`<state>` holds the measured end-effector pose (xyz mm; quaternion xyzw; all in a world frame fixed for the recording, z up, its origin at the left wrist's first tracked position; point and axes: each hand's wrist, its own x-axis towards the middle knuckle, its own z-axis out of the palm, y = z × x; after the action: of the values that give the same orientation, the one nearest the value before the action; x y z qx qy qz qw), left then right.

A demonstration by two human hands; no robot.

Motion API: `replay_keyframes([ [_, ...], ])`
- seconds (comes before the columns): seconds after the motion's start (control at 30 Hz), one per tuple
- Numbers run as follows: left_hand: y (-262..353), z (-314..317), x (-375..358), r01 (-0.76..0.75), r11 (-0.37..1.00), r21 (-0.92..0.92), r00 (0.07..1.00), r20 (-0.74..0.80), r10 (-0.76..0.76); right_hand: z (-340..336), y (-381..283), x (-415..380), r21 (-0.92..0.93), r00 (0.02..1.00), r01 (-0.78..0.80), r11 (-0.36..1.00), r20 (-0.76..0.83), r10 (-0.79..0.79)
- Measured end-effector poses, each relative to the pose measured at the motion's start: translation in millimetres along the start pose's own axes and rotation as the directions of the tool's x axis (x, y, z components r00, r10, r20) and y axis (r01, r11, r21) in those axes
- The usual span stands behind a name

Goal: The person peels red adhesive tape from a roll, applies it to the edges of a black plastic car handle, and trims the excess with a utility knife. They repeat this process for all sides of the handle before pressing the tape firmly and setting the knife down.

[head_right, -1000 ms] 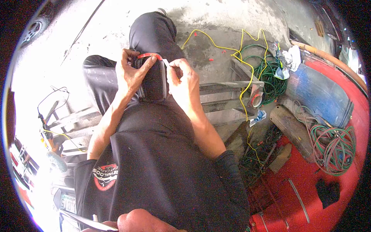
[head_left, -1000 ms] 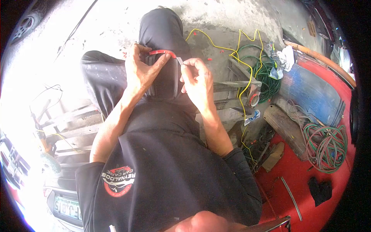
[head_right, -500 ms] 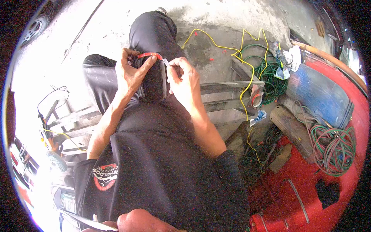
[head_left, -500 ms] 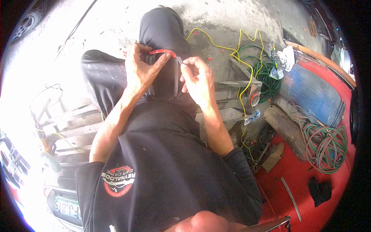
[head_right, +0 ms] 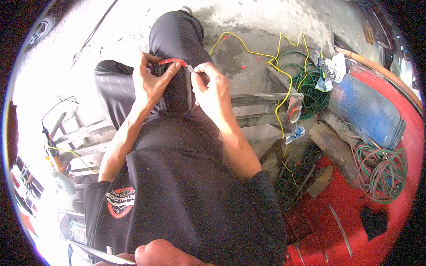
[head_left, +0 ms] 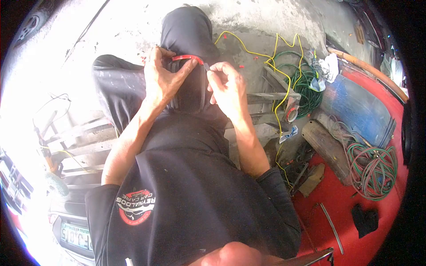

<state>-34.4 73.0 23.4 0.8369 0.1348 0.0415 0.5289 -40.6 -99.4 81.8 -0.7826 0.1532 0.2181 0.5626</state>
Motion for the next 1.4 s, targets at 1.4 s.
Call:
replay_keyframes([
  [1.4, -0.8, 0.1, 0.2, -0.009, 1.000, 0.022, 1.000, 0.006, 0.009, 5.4, 9.3, -3.3, -0.219, 0.979, 0.180, 0.959, -0.058, -0.197],
])
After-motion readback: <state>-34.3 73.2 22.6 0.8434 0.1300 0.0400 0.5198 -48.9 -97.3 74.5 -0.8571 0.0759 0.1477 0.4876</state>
